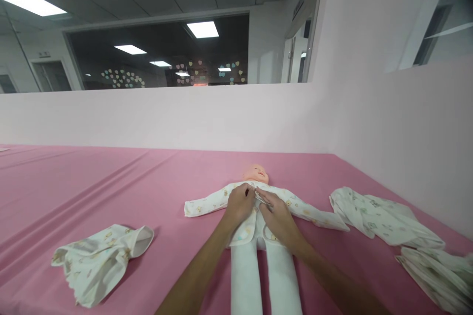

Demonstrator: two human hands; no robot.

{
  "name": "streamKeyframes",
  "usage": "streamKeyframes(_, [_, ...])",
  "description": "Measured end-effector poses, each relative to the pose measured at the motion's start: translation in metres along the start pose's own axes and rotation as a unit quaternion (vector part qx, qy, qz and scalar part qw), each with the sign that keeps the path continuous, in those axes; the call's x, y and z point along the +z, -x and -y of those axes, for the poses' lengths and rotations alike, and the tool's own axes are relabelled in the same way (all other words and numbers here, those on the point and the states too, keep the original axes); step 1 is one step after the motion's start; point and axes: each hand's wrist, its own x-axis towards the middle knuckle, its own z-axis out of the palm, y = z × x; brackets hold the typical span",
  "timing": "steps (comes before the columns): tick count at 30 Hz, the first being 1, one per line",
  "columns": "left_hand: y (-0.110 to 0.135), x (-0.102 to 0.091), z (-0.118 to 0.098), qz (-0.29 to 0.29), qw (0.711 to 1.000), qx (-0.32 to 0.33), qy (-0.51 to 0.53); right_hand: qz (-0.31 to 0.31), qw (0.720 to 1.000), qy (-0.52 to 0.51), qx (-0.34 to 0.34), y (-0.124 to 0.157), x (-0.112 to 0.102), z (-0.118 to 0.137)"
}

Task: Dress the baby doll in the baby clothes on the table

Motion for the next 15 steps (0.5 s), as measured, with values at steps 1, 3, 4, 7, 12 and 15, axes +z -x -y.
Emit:
streamKeyframes(1, [0.0,-0.001,-0.001,0.003,1.0,-0.001,0.005,0.001,1.0,0.012,-0.003,0.0,0.001,0.0])
streamKeyframes(3, [0.002,-0.005,-0.004,0.015,1.0,-0.003,0.016,-0.003,0.999,0.047,-0.003,0.001,0.002,-0.001])
streamKeyframes(4, [0.004,-0.008,-0.008,0.022,1.0,-0.005,0.017,-0.011,0.998,0.067,-0.002,0.003,0.003,0.0])
streamKeyframes(7, [0.018,-0.015,-0.022,0.031,0.999,-0.017,-0.038,-0.048,0.991,0.127,-0.016,0.009,0.0,0.0])
streamKeyframes(12, [0.059,-0.018,-0.041,0.044,0.962,0.056,-0.264,-0.076,0.967,0.229,-0.078,0.024,-0.01,0.001])
streamKeyframes(15, [0.073,-0.017,-0.039,0.06,0.935,0.069,-0.342,-0.085,0.957,0.262,-0.089,0.031,-0.014,0.003])
